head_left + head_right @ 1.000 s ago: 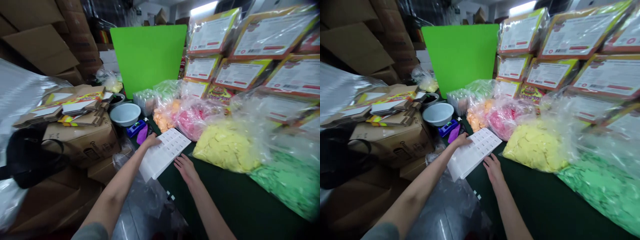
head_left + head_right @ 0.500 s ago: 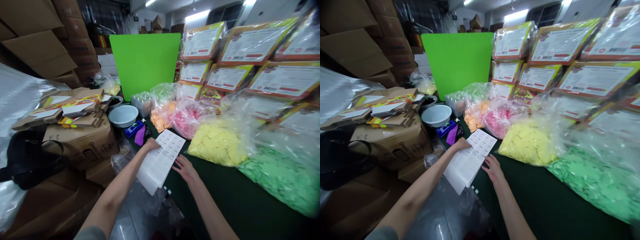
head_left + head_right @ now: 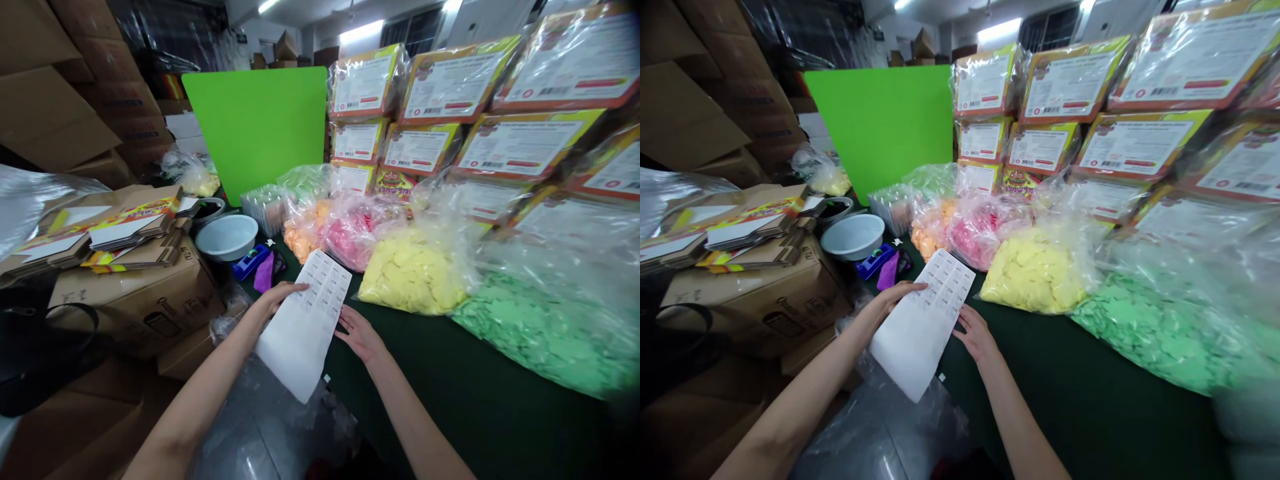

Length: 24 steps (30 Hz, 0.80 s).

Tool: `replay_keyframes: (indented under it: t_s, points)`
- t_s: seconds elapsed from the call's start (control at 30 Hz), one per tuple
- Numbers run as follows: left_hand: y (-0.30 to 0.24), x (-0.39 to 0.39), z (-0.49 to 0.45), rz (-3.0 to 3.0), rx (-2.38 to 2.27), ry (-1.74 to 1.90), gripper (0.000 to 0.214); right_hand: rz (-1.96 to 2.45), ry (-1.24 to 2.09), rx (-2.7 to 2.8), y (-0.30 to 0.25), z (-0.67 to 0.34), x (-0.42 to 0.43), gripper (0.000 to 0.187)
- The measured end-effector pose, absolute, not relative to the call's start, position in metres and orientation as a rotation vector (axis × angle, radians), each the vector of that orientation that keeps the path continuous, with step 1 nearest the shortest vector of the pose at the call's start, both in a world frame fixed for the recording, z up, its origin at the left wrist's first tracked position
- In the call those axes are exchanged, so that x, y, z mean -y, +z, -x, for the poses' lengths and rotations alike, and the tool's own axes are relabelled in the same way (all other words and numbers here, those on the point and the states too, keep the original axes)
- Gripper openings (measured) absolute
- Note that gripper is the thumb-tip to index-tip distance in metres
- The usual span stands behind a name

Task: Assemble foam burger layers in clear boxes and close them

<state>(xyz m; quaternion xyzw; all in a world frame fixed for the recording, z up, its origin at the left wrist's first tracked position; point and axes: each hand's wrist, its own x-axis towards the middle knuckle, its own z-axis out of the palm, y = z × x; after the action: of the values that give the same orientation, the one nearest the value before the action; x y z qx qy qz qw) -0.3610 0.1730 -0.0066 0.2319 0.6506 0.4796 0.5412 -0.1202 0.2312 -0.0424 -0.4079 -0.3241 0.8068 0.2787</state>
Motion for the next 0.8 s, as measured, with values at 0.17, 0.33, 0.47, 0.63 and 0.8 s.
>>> replay_keyframes:
  t_s: [0.17,0.33,0.47,0.63,0.8]
  points:
    - [0.003,-0.166,0.347,-0.506,-1.309,1.027,0.049,1.111,2.192,0.807,-0.039,0.118,-0.233,0.016]
    - [0.01,-0.159,0.335,-0.518,-1.236,1.183,0.07,1.13,2.181,0.752,-0.043,0.114,-0.23,0.017]
    - [0.008,-0.138,0.323,-0.392,-1.18,1.259,0.074,1.159,2.129,0.736,-0.043,0.107,-0.21,0.032]
    - [0.002,-0.092,0.296,-0.077,-1.035,1.171,0.062,0.99,2.398,0.775,-0.034,0.078,-0.161,0.052]
    - [-0.016,-0.062,0.268,0.201,-0.817,1.136,0.069,0.967,2.573,0.696,-0.038,0.026,-0.119,0.057]
